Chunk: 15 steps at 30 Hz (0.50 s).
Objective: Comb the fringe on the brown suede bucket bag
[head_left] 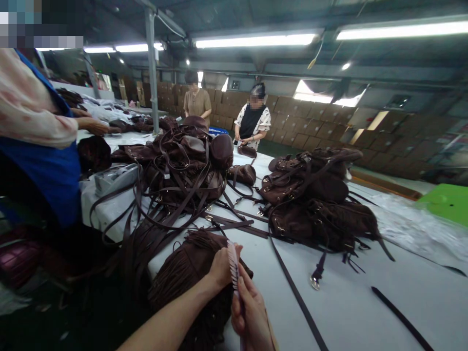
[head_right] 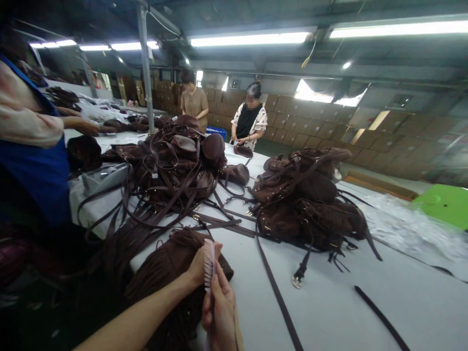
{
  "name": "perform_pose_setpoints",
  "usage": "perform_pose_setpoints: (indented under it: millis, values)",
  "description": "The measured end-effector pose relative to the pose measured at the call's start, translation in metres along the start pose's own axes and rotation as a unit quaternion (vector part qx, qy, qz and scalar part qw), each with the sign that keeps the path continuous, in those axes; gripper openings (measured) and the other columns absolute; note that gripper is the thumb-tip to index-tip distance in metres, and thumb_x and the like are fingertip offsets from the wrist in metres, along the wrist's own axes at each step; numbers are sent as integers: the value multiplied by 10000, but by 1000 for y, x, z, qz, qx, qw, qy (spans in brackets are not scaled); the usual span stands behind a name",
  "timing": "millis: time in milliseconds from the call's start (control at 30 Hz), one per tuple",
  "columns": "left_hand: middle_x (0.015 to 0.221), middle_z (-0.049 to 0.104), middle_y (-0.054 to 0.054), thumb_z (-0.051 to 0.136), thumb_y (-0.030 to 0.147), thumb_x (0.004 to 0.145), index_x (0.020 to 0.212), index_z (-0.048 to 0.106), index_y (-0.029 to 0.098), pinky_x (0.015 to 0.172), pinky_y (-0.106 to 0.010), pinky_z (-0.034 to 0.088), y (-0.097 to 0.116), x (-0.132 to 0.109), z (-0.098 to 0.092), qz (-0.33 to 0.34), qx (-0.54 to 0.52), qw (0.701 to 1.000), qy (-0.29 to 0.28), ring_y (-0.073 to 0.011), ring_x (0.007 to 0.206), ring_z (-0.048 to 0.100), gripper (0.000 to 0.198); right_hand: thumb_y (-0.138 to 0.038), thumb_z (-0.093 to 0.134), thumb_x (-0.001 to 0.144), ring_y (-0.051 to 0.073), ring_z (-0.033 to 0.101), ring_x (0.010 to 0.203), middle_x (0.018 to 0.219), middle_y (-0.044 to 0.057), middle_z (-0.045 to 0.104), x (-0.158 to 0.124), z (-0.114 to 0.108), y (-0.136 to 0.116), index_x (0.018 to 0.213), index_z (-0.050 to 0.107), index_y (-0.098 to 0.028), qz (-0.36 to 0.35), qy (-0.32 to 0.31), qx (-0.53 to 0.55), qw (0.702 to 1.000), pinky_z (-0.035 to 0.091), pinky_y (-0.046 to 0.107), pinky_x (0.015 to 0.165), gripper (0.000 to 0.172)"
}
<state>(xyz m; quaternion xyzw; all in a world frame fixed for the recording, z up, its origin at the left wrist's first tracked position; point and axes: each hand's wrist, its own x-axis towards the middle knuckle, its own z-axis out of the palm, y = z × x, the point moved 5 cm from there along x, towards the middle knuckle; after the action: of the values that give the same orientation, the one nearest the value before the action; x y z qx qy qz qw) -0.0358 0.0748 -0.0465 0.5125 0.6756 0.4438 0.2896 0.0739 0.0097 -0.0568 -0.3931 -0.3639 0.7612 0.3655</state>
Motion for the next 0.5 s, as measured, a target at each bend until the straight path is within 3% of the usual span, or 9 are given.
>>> perform_pose_setpoints:
  millis: [100, 167, 333, 500]
  values:
    - [689, 546, -51, 258, 384, 973, 738, 493, 210, 643, -294, 385, -15, 11, 2, -6, -5, 999, 38, -200, 680, 543, 375, -704, 791, 606, 98, 347, 278, 412, -67, 473, -22, 0, 23, 1401, 495, -197, -1, 1, -41, 999, 284, 170, 267, 989]
    - [667, 524, -37, 236, 370, 980, 744, 488, 207, 638, -289, 376, -24, 22, -2, -8, -9, 998, 59, -192, 670, 534, 382, -680, 797, 624, 119, 428, 321, 459, -42, 521, -38, 2, 21, 1342, 569, -225, -9, -9, -70, 997, 326, 186, 295, 880]
    - [604, 454, 13, 292, 405, 967, 667, 403, 211, 598, -266, 336, -31, 31, -6, 42, -27, 998, 43, -143, 589, 474, 374, -670, 739, 721, 82, 356, 284, 434, -49, 505, -49, -21, -34, 1431, 452, -193, -35, 56, -91, 994, 245, 143, 282, 902]
    - [587, 406, 47, 343, 451, 947, 663, 363, 211, 566, -240, 310, -10, 21, -20, 89, -48, 994, 34, -111, 559, 417, 372, -633, 734, 712, 99, 391, 319, 479, -38, 541, -28, -54, -65, 1500, 300, -146, -88, 104, -129, 982, 279, 151, 302, 1023]
